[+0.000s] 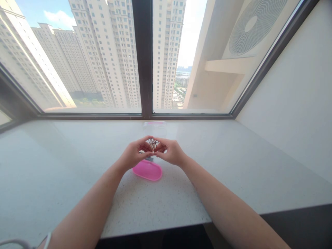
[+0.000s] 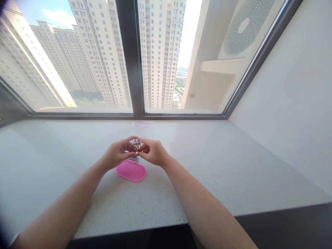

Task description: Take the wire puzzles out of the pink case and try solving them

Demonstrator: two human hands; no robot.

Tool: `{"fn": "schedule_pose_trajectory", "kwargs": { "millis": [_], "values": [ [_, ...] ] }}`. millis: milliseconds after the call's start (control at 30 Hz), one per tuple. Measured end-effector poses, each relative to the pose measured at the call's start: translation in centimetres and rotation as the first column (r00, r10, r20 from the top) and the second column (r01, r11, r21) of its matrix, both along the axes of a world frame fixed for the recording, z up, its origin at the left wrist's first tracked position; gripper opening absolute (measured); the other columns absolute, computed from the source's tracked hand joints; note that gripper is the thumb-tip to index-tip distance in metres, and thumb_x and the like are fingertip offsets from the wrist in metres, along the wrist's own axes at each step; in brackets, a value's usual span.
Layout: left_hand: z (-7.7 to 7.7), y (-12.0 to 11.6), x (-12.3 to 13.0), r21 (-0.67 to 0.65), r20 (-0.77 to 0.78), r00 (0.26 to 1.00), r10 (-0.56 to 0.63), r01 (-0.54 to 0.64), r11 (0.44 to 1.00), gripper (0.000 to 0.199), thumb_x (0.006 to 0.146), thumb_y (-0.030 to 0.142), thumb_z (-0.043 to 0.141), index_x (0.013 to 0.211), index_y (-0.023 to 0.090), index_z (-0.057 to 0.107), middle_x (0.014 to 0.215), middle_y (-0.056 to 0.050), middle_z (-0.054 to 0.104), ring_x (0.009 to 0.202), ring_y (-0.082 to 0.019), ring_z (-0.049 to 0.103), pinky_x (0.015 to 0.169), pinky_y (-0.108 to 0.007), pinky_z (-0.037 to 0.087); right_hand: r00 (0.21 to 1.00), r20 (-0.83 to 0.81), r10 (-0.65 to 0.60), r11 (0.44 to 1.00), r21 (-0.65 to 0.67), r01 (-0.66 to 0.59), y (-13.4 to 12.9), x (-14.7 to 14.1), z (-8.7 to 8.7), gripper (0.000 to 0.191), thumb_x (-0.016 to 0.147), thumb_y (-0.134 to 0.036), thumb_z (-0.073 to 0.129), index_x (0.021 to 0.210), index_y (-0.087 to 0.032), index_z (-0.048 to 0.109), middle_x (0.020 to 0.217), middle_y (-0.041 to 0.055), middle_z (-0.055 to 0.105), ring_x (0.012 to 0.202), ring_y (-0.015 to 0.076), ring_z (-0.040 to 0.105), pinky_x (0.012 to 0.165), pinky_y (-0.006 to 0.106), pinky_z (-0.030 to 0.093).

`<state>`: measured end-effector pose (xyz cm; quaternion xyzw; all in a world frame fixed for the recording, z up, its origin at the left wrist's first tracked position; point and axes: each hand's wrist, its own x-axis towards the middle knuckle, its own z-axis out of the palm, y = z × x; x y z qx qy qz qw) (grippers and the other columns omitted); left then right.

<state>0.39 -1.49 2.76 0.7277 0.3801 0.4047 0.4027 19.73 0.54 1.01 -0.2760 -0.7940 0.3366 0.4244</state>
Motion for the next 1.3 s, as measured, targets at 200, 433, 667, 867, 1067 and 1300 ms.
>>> {"fn": "schedule_pose_trajectory", "kwargs": {
  "millis": [200, 433, 667, 867, 1067, 1300],
  "values": [
    [-0.09, 0.14, -0.08, -0.017, 0.017, 1.0, -0.002, 0.002, 1.0, 0.056, 0.072, 0.025, 0.07, 0.125, 0.019, 0.051, 0.081, -0.004, 0.067, 0.078, -0.02, 0.064, 0.077, -0.037, 0.053, 1.0, 0.008, -0.018, 0.999, 0.049, 0.018, -0.13, -0.1, 0.03, 0.056, 0.073, -0.02, 0.064, 0.127, -0.013, 0.052, 0.077, 0.0041, 0.068, 0.062, 0.0123, 0.059, 0.06, 0.025, 0.051],
    [0.13, 0.0, -0.11, -0.032, 0.019, 1.0, 0.014, -0.014, 0.999, 0.057, 0.07, 0.023, 0.07, 0.124, 0.017, 0.051, 0.08, -0.003, 0.067, 0.078, -0.02, 0.065, 0.077, -0.038, 0.054, 0.999, -0.026, -0.02, 0.999, 0.043, 0.021, -0.19, -0.3, -0.02, 0.058, 0.071, -0.019, 0.066, 0.127, -0.011, 0.052, 0.076, 0.0041, 0.068, 0.061, 0.0121, 0.06, 0.058, 0.024, 0.051],
    [0.14, 0.03, -0.11, -0.042, 0.021, 1.0, 0.012, -0.011, 0.999, 0.057, 0.07, 0.019, 0.07, 0.124, 0.017, 0.051, 0.079, -0.002, 0.067, 0.077, -0.02, 0.064, 0.076, -0.037, 0.054, 0.999, -0.028, -0.02, 0.999, 0.047, 0.021, -0.2, -0.29, -0.09, 0.057, 0.072, -0.02, 0.066, 0.126, -0.013, 0.052, 0.075, 0.0035, 0.068, 0.06, 0.0121, 0.06, 0.058, 0.025, 0.051],
    [0.13, 0.03, -0.12, -0.031, 0.02, 1.0, 0.009, -0.009, 0.999, 0.057, 0.071, 0.02, 0.07, 0.125, 0.017, 0.051, 0.08, -0.003, 0.067, 0.078, -0.02, 0.064, 0.078, -0.038, 0.054, 0.999, -0.029, -0.015, 0.999, 0.039, 0.016, -0.3, -0.28, 0.09, 0.057, 0.072, -0.019, 0.066, 0.127, -0.011, 0.052, 0.075, 0.0044, 0.068, 0.061, 0.0127, 0.061, 0.058, 0.025, 0.051],
    [0.22, -0.02, -0.11, -0.018, 0.019, 1.0, 0.013, -0.012, 1.0, 0.057, 0.071, 0.02, 0.07, 0.124, 0.018, 0.052, 0.079, -0.003, 0.067, 0.077, -0.02, 0.065, 0.076, -0.038, 0.054, 0.999, -0.046, -0.015, 0.999, 0.041, 0.017, -0.33, -0.29, 0.07, 0.056, 0.072, -0.02, 0.066, 0.127, -0.013, 0.052, 0.075, 0.0035, 0.067, 0.06, 0.0121, 0.06, 0.058, 0.025, 0.052],
    [0.08, 0.08, -0.1, -0.01, 0.033, 0.999, 0.031, -0.03, 0.999, 0.06, 0.07, 0.021, 0.071, 0.126, 0.016, 0.05, 0.08, -0.003, 0.066, 0.077, -0.019, 0.064, 0.078, -0.039, 0.054, 0.997, -0.071, -0.027, 1.0, 0.014, 0.028, -0.26, -0.39, -0.21, 0.067, 0.072, -0.018, 0.065, 0.135, -0.015, 0.042, 0.077, 0.003, 0.066, 0.062, 0.0119, 0.059, 0.06, 0.026, 0.052]
  ]
}}
